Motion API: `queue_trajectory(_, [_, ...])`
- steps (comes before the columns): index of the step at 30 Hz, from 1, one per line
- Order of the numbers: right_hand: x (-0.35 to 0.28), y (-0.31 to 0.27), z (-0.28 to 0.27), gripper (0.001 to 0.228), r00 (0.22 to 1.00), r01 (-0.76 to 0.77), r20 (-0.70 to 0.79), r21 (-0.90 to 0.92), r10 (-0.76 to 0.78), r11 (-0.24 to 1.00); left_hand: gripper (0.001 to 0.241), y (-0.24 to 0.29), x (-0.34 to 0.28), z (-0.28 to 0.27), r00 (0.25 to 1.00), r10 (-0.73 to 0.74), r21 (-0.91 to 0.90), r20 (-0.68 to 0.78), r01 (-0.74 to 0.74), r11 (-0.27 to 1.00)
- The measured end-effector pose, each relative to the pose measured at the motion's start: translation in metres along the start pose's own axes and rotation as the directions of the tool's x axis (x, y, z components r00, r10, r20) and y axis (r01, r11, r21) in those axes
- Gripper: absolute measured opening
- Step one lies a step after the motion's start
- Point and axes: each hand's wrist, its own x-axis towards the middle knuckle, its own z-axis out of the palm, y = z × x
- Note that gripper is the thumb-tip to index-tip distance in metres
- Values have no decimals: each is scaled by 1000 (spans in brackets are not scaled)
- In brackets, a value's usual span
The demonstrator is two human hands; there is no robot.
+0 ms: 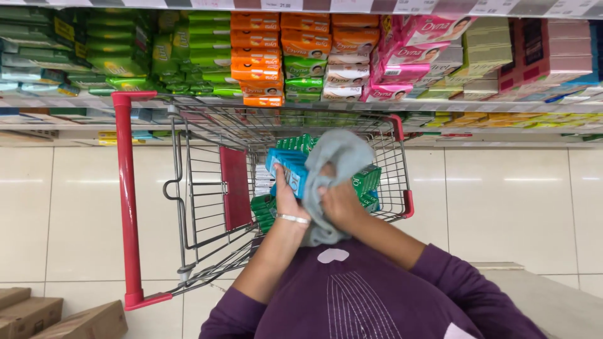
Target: Clean and organize bars of soap in a shopping cart and on store shelves using a cloth.
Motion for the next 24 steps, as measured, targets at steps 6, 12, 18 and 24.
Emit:
queue_trajectory(6, [-8, 2, 18, 51, 985, -134, -86, 188, 153, 973, 71, 4, -19, 9, 995, -36, -69, 96, 43, 997])
queue_trajectory(12, [26, -6, -19, 55, 958, -217, -132, 250, 255, 944, 71, -7, -10, -4, 999, 9, -80, 43, -6, 997])
queue_trajectory(18, [-1, -9, -10, 62, 999, -35, 8, -102, 35, 994, 73, -2, -25, -1, 985, -55, -96, 161, 71, 993])
queue_trajectory(24, [43, -39, -50, 61, 735, -499, 449, 865, 509, -43, 68, 15, -38, -13, 923, -218, 34, 316, 219, 975])
